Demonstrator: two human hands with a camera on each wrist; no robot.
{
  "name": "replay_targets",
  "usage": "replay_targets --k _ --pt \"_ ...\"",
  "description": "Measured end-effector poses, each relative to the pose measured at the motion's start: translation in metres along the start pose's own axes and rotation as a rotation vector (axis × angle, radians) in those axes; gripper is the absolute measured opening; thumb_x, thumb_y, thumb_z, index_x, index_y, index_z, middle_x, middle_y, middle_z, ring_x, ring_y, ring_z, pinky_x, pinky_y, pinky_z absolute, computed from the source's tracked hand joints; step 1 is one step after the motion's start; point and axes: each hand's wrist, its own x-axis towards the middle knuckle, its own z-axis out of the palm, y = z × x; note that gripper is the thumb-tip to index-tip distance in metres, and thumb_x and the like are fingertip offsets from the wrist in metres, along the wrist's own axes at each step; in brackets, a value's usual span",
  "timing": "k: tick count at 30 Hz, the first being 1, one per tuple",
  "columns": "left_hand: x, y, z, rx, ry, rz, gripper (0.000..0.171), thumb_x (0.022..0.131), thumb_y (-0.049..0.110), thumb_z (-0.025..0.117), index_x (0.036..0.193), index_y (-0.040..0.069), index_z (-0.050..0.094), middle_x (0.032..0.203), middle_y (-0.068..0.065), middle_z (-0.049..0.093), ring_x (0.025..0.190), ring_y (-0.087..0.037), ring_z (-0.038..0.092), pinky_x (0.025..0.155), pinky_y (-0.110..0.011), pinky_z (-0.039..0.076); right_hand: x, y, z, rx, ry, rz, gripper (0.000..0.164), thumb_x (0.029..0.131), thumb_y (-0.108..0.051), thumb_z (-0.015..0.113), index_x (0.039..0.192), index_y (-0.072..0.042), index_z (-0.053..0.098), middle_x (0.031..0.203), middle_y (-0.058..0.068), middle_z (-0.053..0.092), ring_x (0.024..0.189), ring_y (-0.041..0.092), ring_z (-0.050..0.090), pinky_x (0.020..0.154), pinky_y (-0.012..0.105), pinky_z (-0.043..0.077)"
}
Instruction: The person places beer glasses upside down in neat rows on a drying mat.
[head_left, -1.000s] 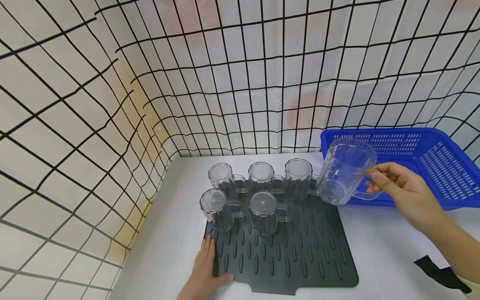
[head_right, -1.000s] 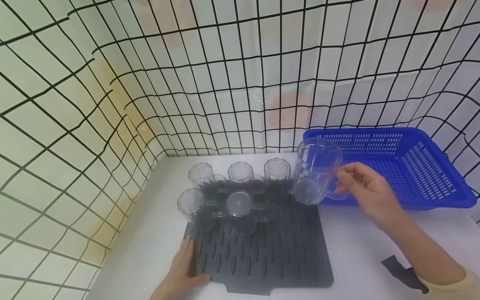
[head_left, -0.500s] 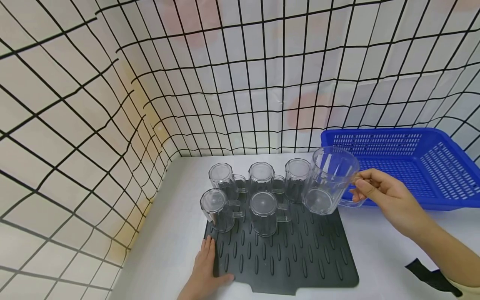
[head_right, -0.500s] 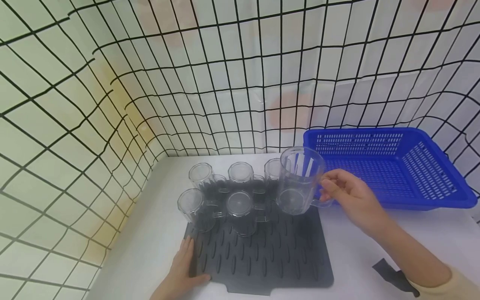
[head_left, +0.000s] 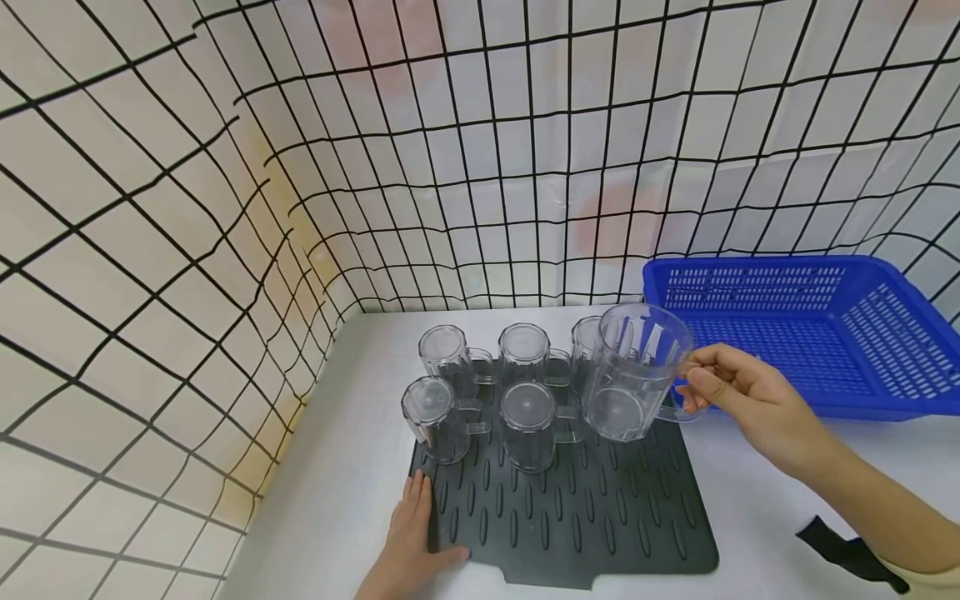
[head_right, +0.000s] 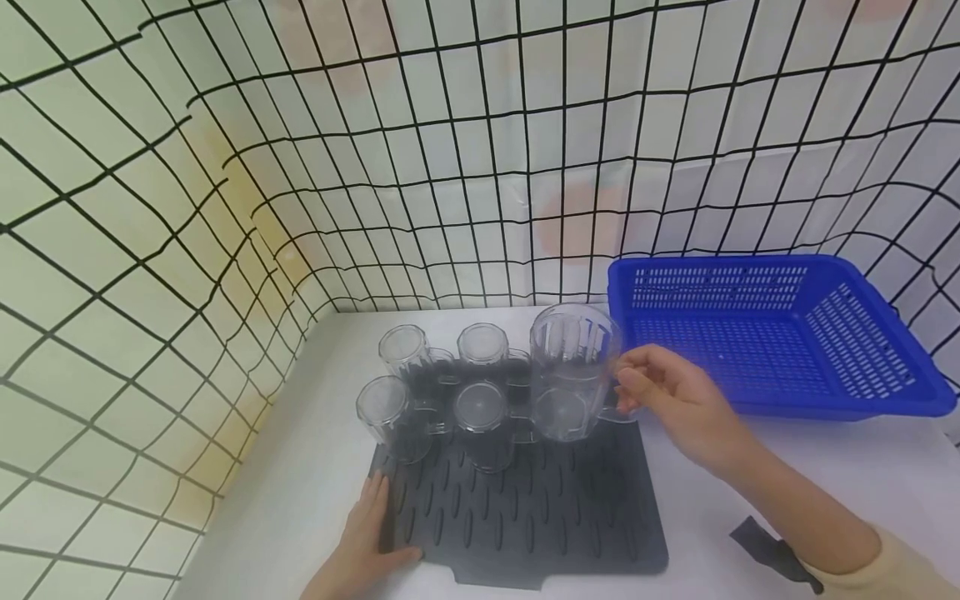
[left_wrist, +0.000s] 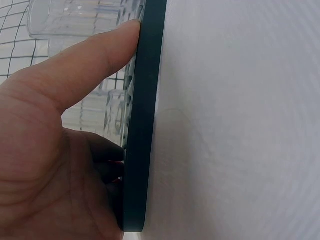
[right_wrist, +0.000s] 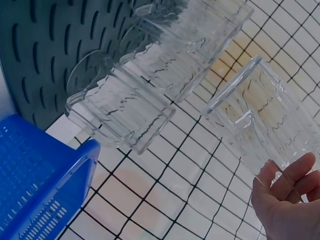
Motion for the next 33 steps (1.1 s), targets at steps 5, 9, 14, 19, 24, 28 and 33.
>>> replay_targets --k 5,9,14,19,24,28,33 --pt "0.001 0.001 0.000 0.001 -0.004 -0.009 0.119 0.073 0.049 0.081 0.149 -0.015 0.014 0.157 -0.032 0.005 0.143 -0.050 0.001 0.109 -0.068 0.009 0.000 -0.002 0.004 0.011 -0.017 -0.002 0.016 0.102 0.006 0.039 0.107 0.007 0.054 0.085 0.006 0.057 0.078 0.014 0.060 0.075 0.020 0.051" --pt "0.001 0.002 0.000 0.012 -0.016 -0.024 0.119 0.074 0.049 0.081 0.149 -0.014 0.014 0.157 -0.031 0.005 0.143 -0.049 0.001 0.110 -0.067 0.009 0.000 -0.003 0.006 0.002 -0.018 -0.006 0.016 0.102 0.005 0.039 0.107 0.006 0.054 0.084 0.006 0.056 0.078 0.014 0.060 0.075 0.020 0.052" --pt "0.000 0.006 -0.002 -0.002 -0.019 -0.042 0.117 0.075 0.047 0.081 0.149 -0.013 0.014 0.158 -0.031 0.005 0.143 -0.049 0.001 0.110 -0.066 0.009 -0.001 -0.003 0.008 0.003 -0.015 -0.008 0.018 0.102 0.005 0.038 0.106 0.001 0.056 0.084 0.006 0.056 0.078 0.014 0.061 0.075 0.021 0.052" --pt "0.000 0.014 -0.006 -0.019 -0.005 -0.075 0.112 0.077 0.042 0.080 0.150 -0.011 0.014 0.157 -0.031 0.006 0.143 -0.050 0.005 0.109 -0.066 0.012 -0.002 0.001 0.010 0.049 -0.022 -0.019 0.020 0.102 0.007 0.038 0.107 0.002 0.056 0.088 0.005 0.058 0.079 0.015 0.060 0.075 0.020 0.051" --pt "-0.008 0.030 -0.014 -0.002 -0.042 -0.092 0.107 0.080 0.044 0.078 0.150 -0.011 0.018 0.156 -0.032 0.013 0.141 -0.052 0.012 0.107 -0.066 0.019 -0.003 0.004 0.013 0.069 -0.031 -0.042 0.021 0.101 0.010 0.038 0.108 0.002 0.056 0.092 0.004 0.060 0.080 0.015 0.060 0.075 0.019 0.051" --pt "-0.016 0.050 -0.027 -0.137 -0.148 -0.013 0.095 0.088 0.045 0.070 0.154 0.000 0.019 0.158 -0.025 0.018 0.141 -0.049 0.018 0.106 -0.068 0.022 -0.003 0.005 0.015 0.074 -0.039 -0.064 0.020 0.100 0.011 0.037 0.107 0.004 0.055 0.092 0.004 0.060 0.079 0.014 0.059 0.073 0.020 0.051" --pt "-0.013 0.076 -0.031 -0.456 -0.347 0.135 0.074 0.099 0.038 0.056 0.156 0.006 0.020 0.159 -0.011 0.025 0.144 -0.037 0.021 0.110 -0.060 0.024 -0.003 0.005 0.018 0.077 -0.051 -0.074 0.019 0.100 0.011 0.037 0.107 0.005 0.054 0.093 0.006 0.059 0.079 0.015 0.059 0.073 0.021 0.052"
